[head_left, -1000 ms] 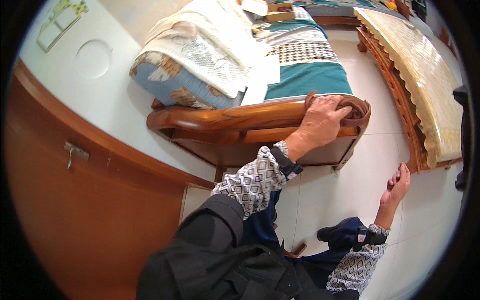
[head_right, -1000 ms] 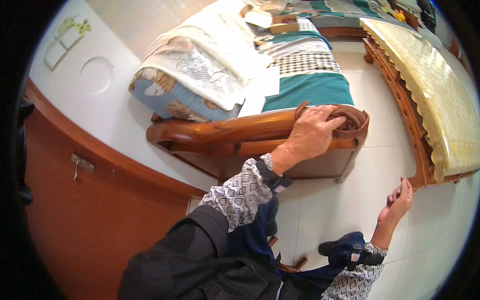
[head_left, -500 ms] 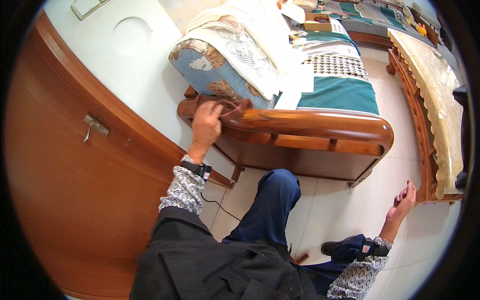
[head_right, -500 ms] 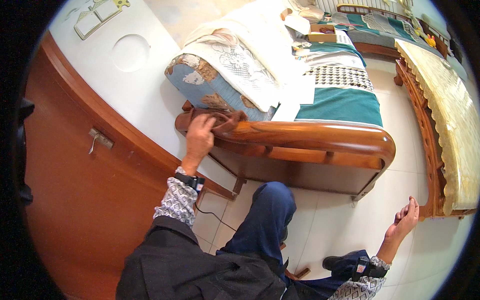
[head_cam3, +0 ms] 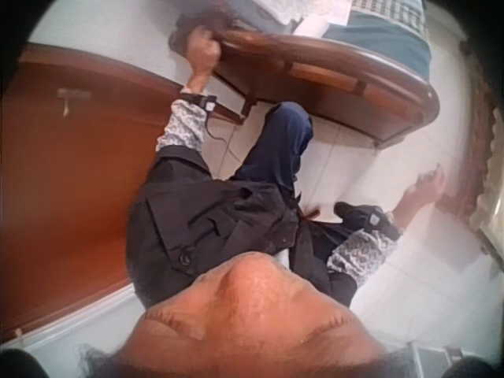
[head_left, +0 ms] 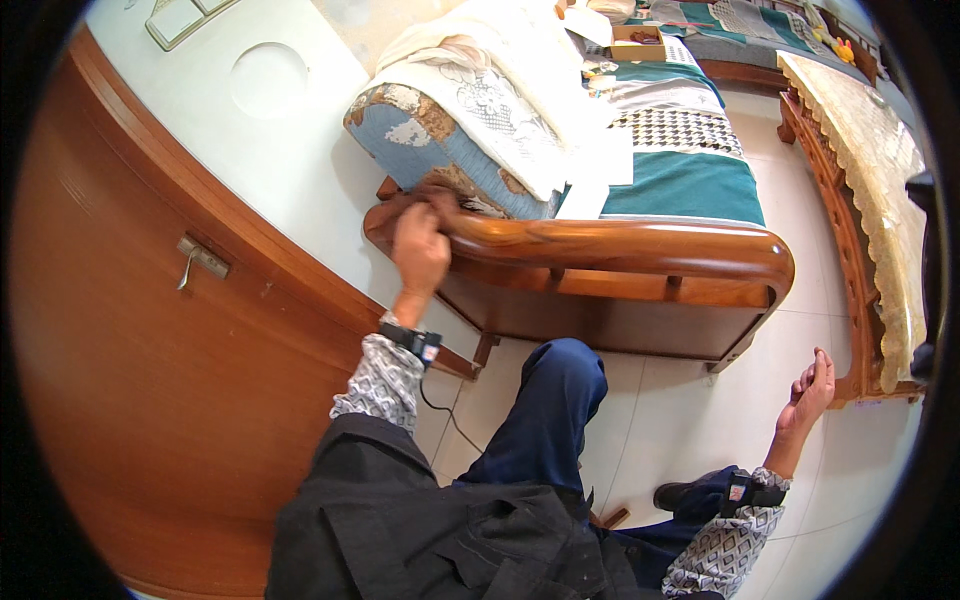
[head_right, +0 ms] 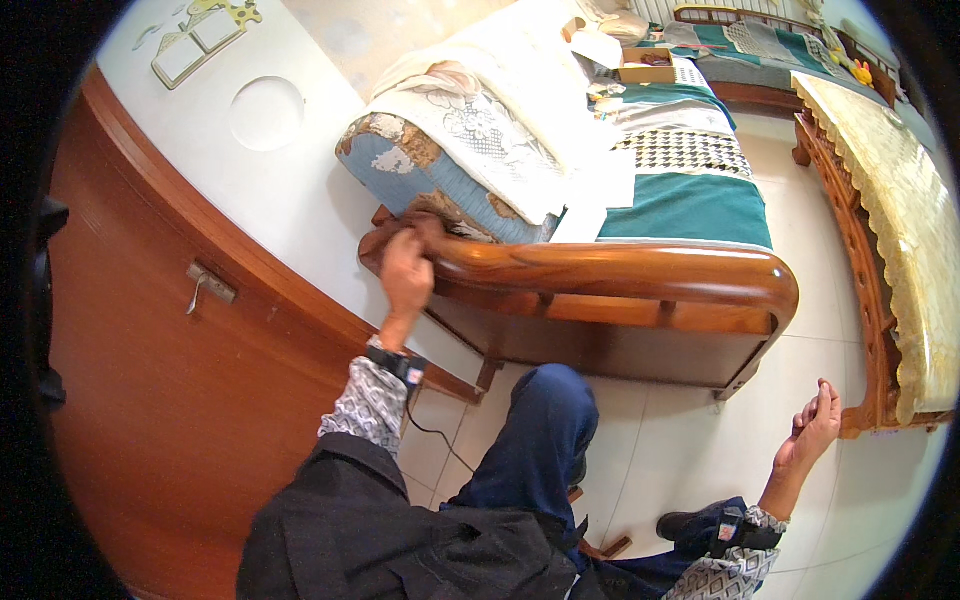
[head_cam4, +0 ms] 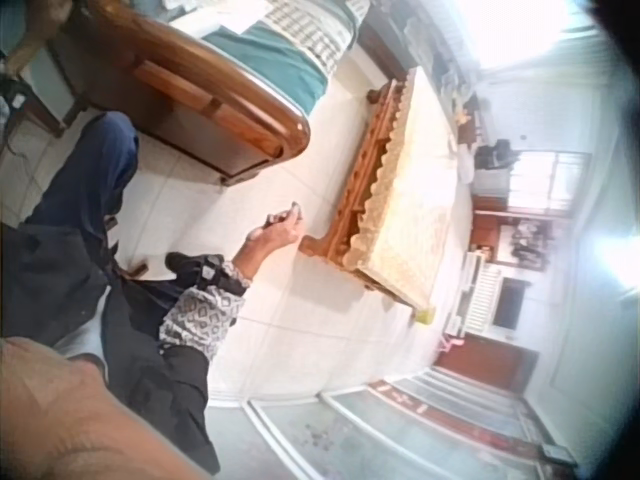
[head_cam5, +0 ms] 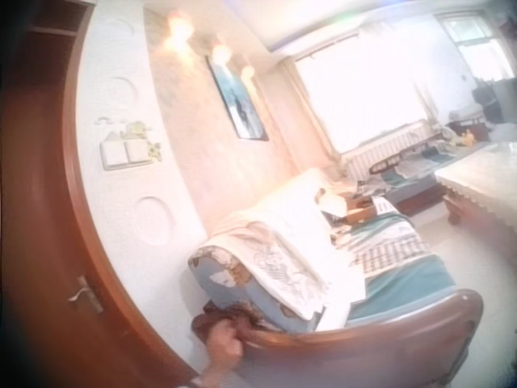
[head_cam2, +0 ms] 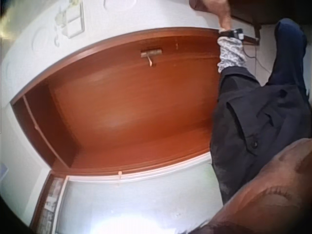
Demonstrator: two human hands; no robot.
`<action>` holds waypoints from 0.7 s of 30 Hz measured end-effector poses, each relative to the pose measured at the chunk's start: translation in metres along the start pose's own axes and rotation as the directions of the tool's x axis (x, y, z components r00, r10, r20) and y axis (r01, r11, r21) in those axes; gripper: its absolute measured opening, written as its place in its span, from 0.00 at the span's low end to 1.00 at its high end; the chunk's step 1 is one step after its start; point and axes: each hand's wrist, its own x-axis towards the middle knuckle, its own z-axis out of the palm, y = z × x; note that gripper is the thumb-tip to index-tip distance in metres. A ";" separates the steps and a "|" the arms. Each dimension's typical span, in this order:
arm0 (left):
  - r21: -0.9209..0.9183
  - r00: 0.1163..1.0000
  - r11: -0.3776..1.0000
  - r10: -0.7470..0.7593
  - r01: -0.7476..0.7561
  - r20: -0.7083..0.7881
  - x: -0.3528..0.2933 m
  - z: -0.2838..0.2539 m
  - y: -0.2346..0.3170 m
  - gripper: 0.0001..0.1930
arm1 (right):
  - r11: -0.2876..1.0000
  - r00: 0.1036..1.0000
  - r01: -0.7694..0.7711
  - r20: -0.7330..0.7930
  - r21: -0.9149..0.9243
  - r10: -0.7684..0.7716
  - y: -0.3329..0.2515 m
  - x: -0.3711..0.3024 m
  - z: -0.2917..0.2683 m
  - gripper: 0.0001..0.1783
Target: The person wipes a wooden door with a cloth, then moves to a wooden sofa and wipes its frame and armrests. The person remains seated on the floor throughout the task.
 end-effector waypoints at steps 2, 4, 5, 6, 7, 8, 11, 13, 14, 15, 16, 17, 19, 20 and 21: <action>-0.125 0.959 0.970 0.230 -0.211 0.166 -0.015 0.007 0.051 0.18 | 1.000 1.000 -0.006 0.006 0.010 0.005 0.000 0.001 -0.002 0.09; -0.071 0.955 0.966 0.258 -0.250 0.149 -0.010 0.010 0.068 0.20 | 1.000 1.000 -0.003 -0.019 0.022 0.004 0.001 0.002 -0.004 0.09; -0.006 0.957 0.967 0.255 -0.256 0.137 -0.007 0.011 0.069 0.21 | 1.000 1.000 0.003 -0.024 0.010 -0.002 0.000 0.003 -0.006 0.09; 0.011 0.950 0.962 0.268 -0.274 0.161 -0.003 0.012 0.063 0.20 | 1.000 1.000 0.005 -0.031 0.010 -0.004 0.001 0.003 -0.007 0.09; 0.034 0.947 0.957 0.278 -0.287 0.162 0.004 0.011 0.051 0.19 | 1.000 0.999 -0.001 -0.036 0.011 0.001 0.000 0.003 -0.008 0.09; 0.056 0.943 0.952 0.289 -0.302 0.168 0.007 0.009 0.036 0.18 | 1.000 0.999 0.001 -0.033 0.012 -0.001 0.000 0.002 -0.010 0.09; 0.186 0.979 0.967 0.148 -0.172 0.137 0.013 0.004 -0.022 0.20 | 1.000 0.999 0.010 -0.041 0.022 -0.009 -0.004 0.001 -0.012 0.09; 0.105 0.998 0.994 -0.038 0.032 0.049 0.017 0.001 -0.067 0.19 | 0.999 0.999 0.022 -0.050 0.030 -0.020 -0.006 -0.001 -0.011 0.09; 0.194 0.993 0.975 -0.113 0.109 0.013 0.019 0.001 -0.086 0.20 | 1.000 0.999 0.015 -0.049 0.026 -0.014 -0.007 -0.002 -0.010 0.09; 0.156 0.989 0.977 -0.146 0.144 0.006 0.018 0.000 -0.103 0.20 | 1.000 0.999 0.012 -0.047 0.023 -0.011 -0.007 -0.002 -0.008 0.09; 0.148 0.986 0.975 -0.165 0.166 -0.017 0.018 0.000 -0.114 0.20 | 1.000 0.999 0.004 -0.044 0.018 -0.003 -0.007 -0.004 -0.006 0.09; 0.162 0.952 0.941 -0.305 0.296 0.033 0.017 0.001 -0.120 0.20 | 1.000 0.999 0.001 -0.035 0.018 0.000 -0.007 -0.006 -0.004 0.08; 0.150 0.968 0.956 -0.251 0.250 -0.017 0.012 0.001 -0.118 0.19 | 1.000 1.000 0.000 -0.014 0.021 0.000 -0.007 -0.006 -0.002 0.08; 0.157 0.957 0.945 -0.290 0.286 0.006 0.009 0.001 -0.110 0.19 | 1.000 1.000 0.001 -0.004 0.012 -0.001 -0.007 -0.007 -0.001 0.08; 0.107 0.984 0.979 -0.172 0.176 -0.047 0.005 0.002 -0.096 0.19 | 1.000 1.000 0.005 0.002 0.003 -0.005 -0.006 -0.007 0.001 0.08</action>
